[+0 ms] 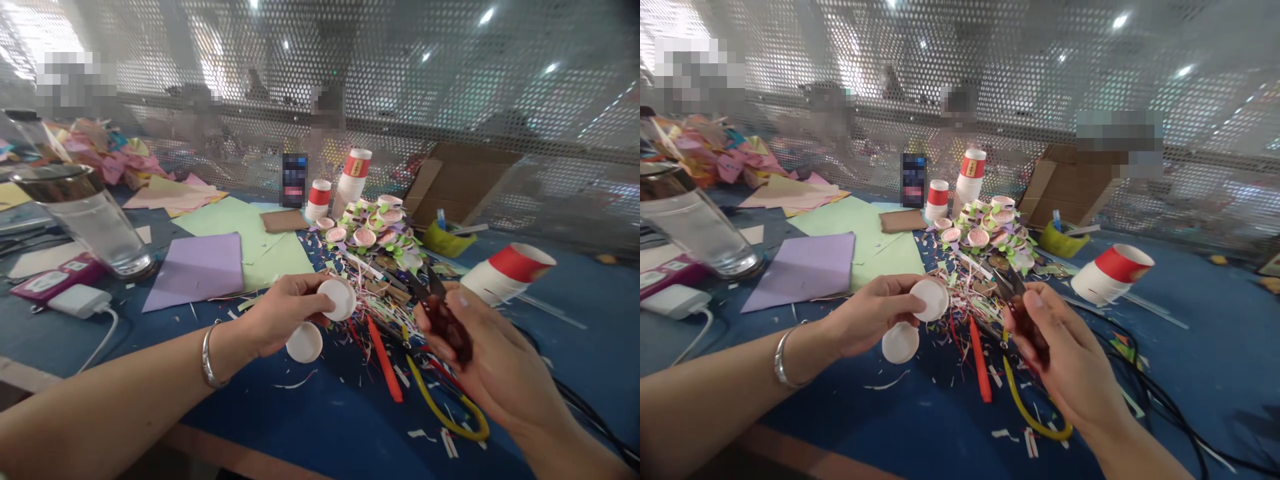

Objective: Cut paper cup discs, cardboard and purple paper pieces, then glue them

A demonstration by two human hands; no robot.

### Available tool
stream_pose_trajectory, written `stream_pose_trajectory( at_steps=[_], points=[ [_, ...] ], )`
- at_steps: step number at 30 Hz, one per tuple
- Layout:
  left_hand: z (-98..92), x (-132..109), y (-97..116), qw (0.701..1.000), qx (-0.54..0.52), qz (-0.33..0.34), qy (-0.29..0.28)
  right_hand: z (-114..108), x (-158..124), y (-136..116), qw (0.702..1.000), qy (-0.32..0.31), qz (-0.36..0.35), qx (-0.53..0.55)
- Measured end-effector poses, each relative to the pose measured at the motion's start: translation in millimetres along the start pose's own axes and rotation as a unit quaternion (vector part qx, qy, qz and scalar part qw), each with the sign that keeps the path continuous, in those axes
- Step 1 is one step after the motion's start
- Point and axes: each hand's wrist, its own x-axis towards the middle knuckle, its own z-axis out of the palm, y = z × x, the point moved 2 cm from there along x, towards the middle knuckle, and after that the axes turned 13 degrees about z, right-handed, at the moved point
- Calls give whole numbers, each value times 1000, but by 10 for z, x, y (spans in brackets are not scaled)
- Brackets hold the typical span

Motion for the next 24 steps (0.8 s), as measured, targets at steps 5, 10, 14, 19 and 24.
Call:
stream_pose_trajectory(
  at_steps=[5,10,14,19,24],
  points=[
    [45,-31,-2,998,-48,-25,-37,-12,18,58,998,36,-7,-58],
    [93,-61,22,994,-86,-27,-68,-52,13,138,990,4,-9,-138],
    [101,-83,18,994,-39,31,-101,20,-44,80,975,2,-28,-222],
    [91,-109,12,985,66,123,-99,74,-90,25,940,8,-68,-335],
    [109,-125,24,977,132,142,-92,54,-79,60,930,-33,-71,-359]
  ],
)
